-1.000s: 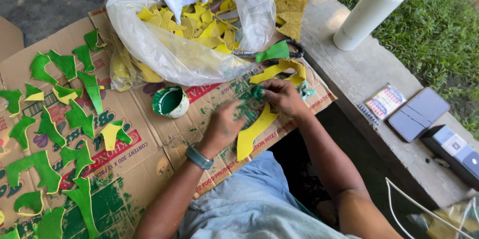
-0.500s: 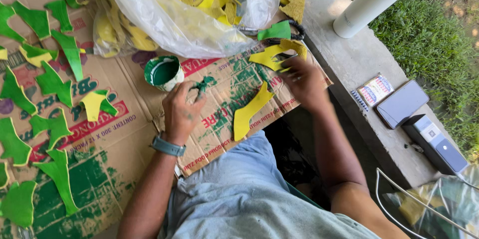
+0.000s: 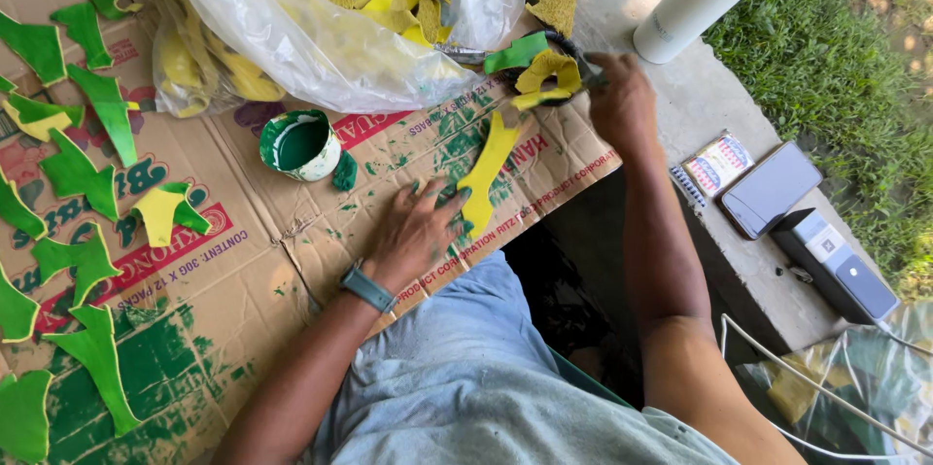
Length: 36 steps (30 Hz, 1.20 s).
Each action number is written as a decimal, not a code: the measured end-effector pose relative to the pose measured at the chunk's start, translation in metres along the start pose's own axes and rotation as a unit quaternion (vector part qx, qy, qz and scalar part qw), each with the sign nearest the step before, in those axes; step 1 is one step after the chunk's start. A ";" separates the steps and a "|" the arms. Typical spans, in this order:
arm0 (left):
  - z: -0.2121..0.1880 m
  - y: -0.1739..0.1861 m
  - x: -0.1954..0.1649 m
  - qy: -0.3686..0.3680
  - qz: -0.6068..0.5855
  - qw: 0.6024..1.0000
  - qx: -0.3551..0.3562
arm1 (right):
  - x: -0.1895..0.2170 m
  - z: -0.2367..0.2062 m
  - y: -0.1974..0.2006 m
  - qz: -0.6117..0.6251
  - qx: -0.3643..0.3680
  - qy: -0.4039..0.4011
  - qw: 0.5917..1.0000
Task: The person paints yellow foam cutouts green using a small cloth. They repeatedly dip the cloth into a green paint container and rub it onto each cutout, then place the painted pieces on a cardboard surface.
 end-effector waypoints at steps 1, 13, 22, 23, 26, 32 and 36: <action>0.006 0.000 0.004 0.006 -0.002 1.000 -0.005 | 0.000 0.004 0.012 0.030 -0.011 -0.010 0.999; 0.019 0.008 -0.007 0.038 -0.025 0.999 0.009 | 0.074 -0.046 0.002 0.327 0.146 0.038 0.933; 0.009 -0.023 0.008 0.050 0.014 0.999 0.009 | 0.122 -0.089 -0.073 0.056 0.115 0.252 0.959; 0.008 -0.024 0.008 0.043 0.010 0.999 0.001 | 0.114 -0.090 -0.075 0.045 0.117 0.240 0.963; 0.007 -0.020 0.006 0.025 -0.002 0.999 -0.029 | 0.092 -0.071 -0.088 0.088 0.167 0.236 0.953; 0.008 0.002 0.003 0.054 -0.067 0.995 -0.058 | 0.063 -0.035 -0.091 0.008 0.067 0.097 0.993; 0.009 0.006 0.002 0.066 -0.095 0.992 -0.051 | 0.084 -0.060 -0.090 0.096 0.142 0.202 0.964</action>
Point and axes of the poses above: each hand's wrist, its own z-axis towards the middle knuckle, its own y-axis out of the back of the hand, x = y × z, the point moved 4 cm from there along z, towards the middle knuckle, and after that the axes turned 10 degrees about x, right-handed, at the moved point
